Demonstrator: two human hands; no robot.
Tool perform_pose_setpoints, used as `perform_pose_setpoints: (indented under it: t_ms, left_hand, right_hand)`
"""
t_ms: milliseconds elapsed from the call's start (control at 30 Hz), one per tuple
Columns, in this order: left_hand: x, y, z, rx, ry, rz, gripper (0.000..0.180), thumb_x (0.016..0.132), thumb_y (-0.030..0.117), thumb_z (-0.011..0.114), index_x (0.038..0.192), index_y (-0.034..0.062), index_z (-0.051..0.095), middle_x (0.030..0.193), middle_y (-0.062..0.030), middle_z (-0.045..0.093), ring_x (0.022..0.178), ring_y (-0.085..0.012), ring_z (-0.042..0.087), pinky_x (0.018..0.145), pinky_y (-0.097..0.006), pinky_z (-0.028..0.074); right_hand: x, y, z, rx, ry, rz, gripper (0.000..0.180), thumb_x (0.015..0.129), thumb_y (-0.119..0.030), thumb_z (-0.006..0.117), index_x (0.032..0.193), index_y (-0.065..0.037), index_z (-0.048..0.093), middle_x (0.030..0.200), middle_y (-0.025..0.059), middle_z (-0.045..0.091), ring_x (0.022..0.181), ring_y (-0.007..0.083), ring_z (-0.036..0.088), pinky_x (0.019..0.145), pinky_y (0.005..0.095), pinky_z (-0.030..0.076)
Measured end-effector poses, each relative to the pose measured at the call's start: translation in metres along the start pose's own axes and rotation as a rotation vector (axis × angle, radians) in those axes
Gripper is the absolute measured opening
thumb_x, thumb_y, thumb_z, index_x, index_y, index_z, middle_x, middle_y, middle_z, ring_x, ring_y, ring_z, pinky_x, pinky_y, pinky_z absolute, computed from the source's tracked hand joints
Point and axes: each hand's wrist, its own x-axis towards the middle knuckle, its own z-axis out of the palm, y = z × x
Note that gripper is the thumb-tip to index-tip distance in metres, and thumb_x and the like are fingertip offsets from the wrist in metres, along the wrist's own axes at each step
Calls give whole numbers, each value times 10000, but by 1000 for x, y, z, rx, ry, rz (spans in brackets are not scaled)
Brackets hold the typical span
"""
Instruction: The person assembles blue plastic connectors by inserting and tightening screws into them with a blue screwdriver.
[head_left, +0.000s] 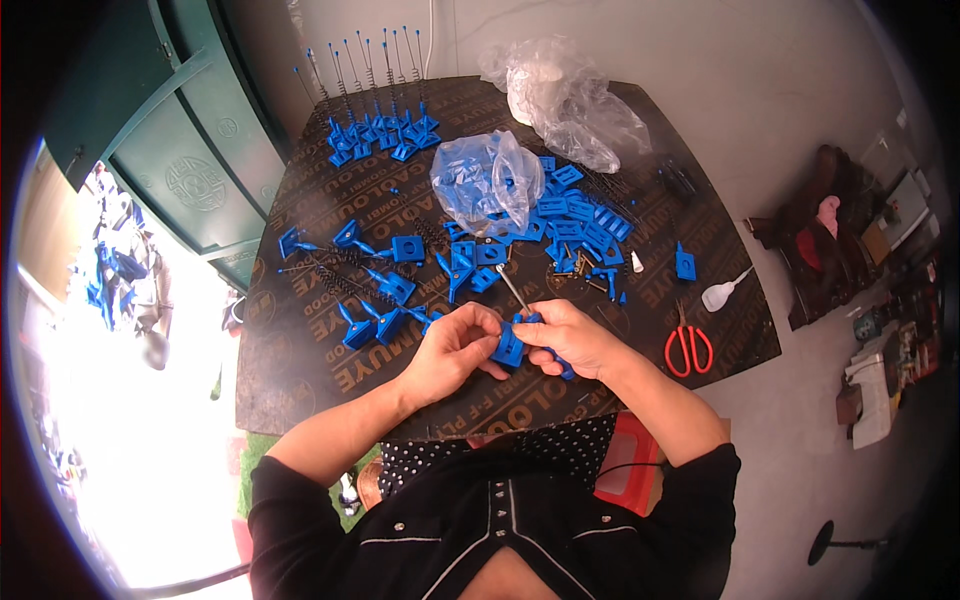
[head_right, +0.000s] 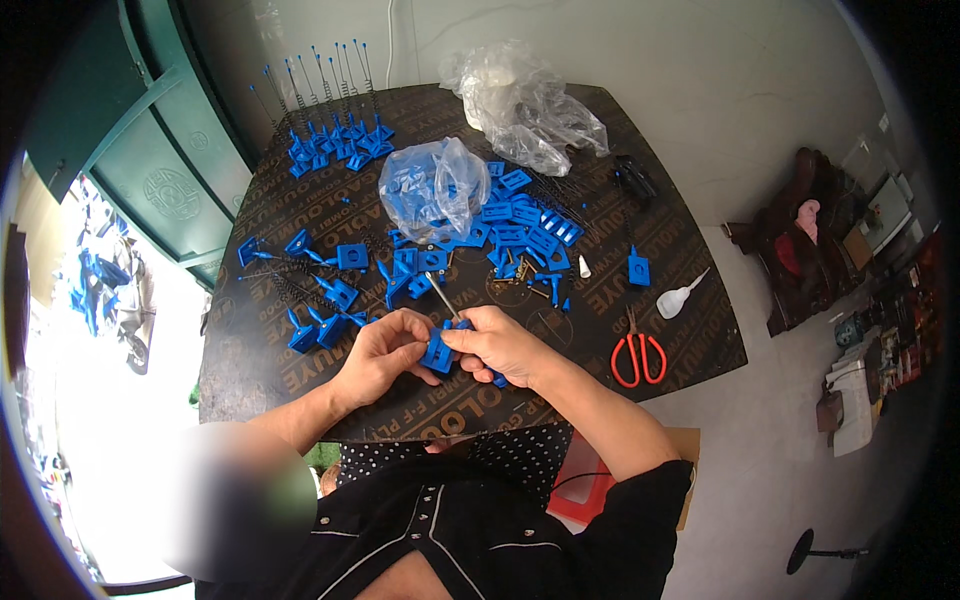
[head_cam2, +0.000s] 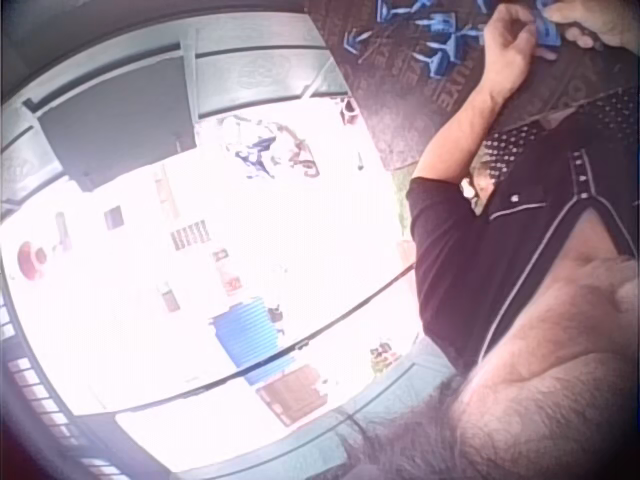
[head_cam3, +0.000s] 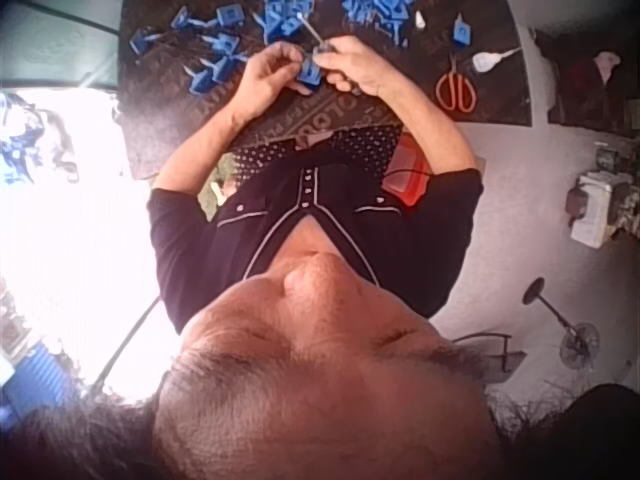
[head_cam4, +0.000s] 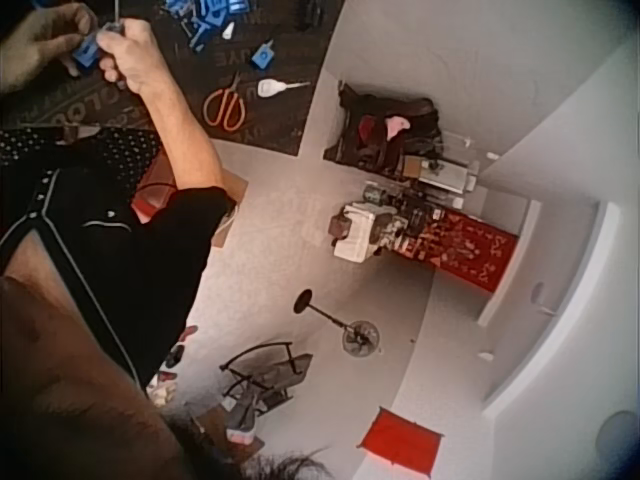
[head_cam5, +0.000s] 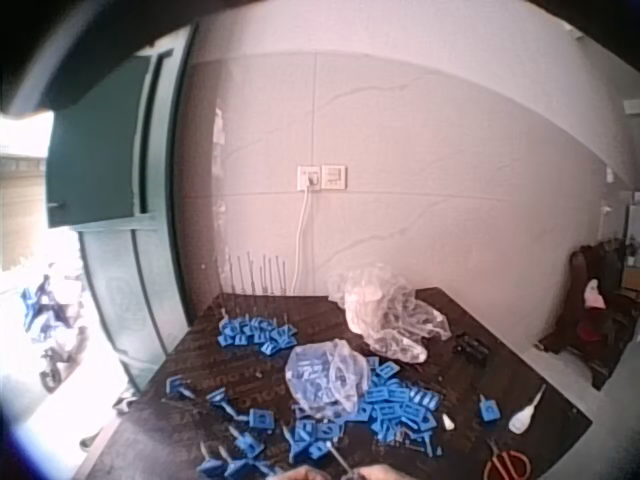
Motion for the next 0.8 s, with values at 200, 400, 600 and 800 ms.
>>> perform_pose_setpoints:
  t_ms: [200,400,600,800]
  left_hand:
    - [0,-2,0,-10,12,24,126,922,-38,504,1041,-2,482,1126,-90,489,1012,-200,587,750,-352,613]
    - [0,1,1,13,1,5,112,916,-43,515,1021,-11,497,1130,-91,478,1002,-197,589,742,-339,616]
    - [0,2,2,70,-11,45,113,902,-66,512,996,-5,493,1096,-85,488,951,-164,593,710,-305,605]
    - [0,0,-1,12,0,32,148,899,-60,517,1026,8,482,1124,-91,483,992,-186,591,730,-323,614]
  right_hand:
    - [0,-1,1,5,5,-1,152,921,-139,594,890,-15,511,683,2,477,502,37,412,374,191,330]
    - [0,1,-3,14,-15,8,148,925,-140,596,916,-20,512,709,6,490,515,40,419,382,190,338]
    - [-1,0,-4,1,-47,19,150,927,-145,601,950,-24,516,730,8,501,527,41,422,388,186,344]
    - [-2,-2,-2,-6,-11,6,166,930,-142,587,927,2,503,703,14,494,505,40,416,372,187,335]
